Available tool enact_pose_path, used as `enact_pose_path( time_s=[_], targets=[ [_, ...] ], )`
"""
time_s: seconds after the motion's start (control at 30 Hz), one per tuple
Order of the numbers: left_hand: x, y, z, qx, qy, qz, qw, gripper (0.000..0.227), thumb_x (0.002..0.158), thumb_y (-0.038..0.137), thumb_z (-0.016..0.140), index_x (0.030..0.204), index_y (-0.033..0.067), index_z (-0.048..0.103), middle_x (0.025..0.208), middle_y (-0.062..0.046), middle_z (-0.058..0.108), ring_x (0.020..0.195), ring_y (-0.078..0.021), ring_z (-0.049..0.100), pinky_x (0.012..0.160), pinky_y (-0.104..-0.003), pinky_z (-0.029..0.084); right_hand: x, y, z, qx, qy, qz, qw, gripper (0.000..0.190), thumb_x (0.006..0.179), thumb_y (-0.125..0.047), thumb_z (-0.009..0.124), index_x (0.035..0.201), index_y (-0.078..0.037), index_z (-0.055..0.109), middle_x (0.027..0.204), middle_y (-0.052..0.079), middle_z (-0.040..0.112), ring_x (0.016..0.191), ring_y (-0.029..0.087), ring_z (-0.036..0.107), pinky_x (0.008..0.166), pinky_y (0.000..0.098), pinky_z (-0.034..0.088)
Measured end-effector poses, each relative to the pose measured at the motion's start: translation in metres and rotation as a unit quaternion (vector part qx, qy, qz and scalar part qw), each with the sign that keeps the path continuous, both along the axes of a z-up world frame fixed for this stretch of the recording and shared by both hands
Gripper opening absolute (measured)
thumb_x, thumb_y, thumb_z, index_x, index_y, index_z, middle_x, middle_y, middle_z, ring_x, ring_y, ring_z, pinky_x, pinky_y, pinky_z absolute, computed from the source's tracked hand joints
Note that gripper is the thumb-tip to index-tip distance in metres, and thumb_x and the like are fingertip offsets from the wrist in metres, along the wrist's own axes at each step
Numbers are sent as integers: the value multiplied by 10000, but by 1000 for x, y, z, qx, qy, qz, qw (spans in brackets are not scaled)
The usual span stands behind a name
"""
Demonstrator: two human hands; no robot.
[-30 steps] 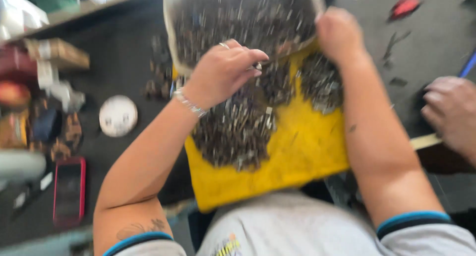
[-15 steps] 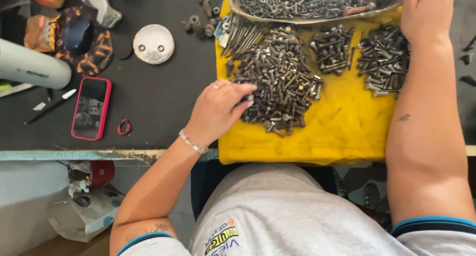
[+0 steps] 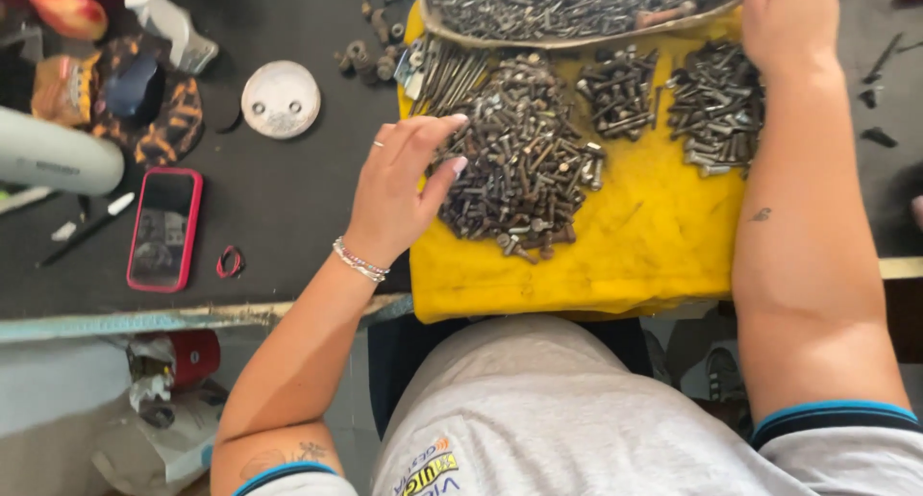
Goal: The person sorts small metal fasteners from a plastic bin onto a yellow cloth on a workbench. They repeatedly pick up handfuls of fasteners, separate them by type, and place them into distinct piles on the cloth.
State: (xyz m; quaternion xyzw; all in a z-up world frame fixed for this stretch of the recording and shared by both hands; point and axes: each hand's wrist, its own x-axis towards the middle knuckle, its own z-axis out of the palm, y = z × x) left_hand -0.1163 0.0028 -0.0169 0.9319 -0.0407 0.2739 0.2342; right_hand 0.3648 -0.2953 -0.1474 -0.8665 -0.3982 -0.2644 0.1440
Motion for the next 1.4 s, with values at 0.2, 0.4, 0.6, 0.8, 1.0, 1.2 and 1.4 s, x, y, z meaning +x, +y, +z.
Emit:
enact_pose_path(
  time_s=[0.2,0.4,0.6,0.8,1.0,1.2,1.4],
  targets=[
    [48,12,18,22,-9,-12,1000,380,1121,268,557,1461,106,505,1275,-84,678,1107,-301,628,935,-441,483,-19,10,22,10,41,-18,999,347,1211,-194,540,973,18,678,925,293,688,802,528,613,680,585,454],
    [113,59,-20,4,53,38,998,537,1130,426,379,1547,100,470,1465,-157,612,1416,-390,481,1137,-536,359,-39,16,43,29,93,-14,995,416,1235,-249,480,911,10,504,863,272,579,778,516,549,689,594,414],
    [120,79,-50,41,52,37,997,470,1125,356,398,1427,77,625,1406,-141,655,1414,-362,485,1171,-535,307,-63,22,70,16,199,-39,979,447,1229,-264,404,863,-10,427,810,183,502,706,386,472,629,515,366],
    [121,79,-59,41,13,41,998,391,1112,304,482,1303,67,727,1328,-113,706,1354,-337,551,1164,-508,353,-63,24,71,-3,198,-43,979,453,1234,-253,397,851,-10,408,796,174,482,693,375,447,622,505,343],
    [124,82,-60,20,-22,33,999,336,1099,276,531,1238,69,757,1248,-97,740,1290,-327,601,1136,-506,401,-68,26,76,0,221,-56,974,459,1236,-248,389,834,-27,368,785,134,433,687,315,388,626,468,322],
    [126,83,-62,8,-34,32,999,343,1100,293,525,1209,74,766,1211,-89,753,1268,-329,617,1124,-501,417,-68,27,77,-1,227,-63,972,458,1232,-241,389,828,-29,355,778,132,421,695,313,375,637,467,315],
    [127,84,-64,2,-35,38,999,332,1095,297,537,1208,88,769,1212,-73,753,1280,-315,609,1128,-507,413,-70,28,79,-5,228,-65,971,465,1234,-236,386,820,-29,346,775,129,416,695,312,371,642,470,314]
  ],
)
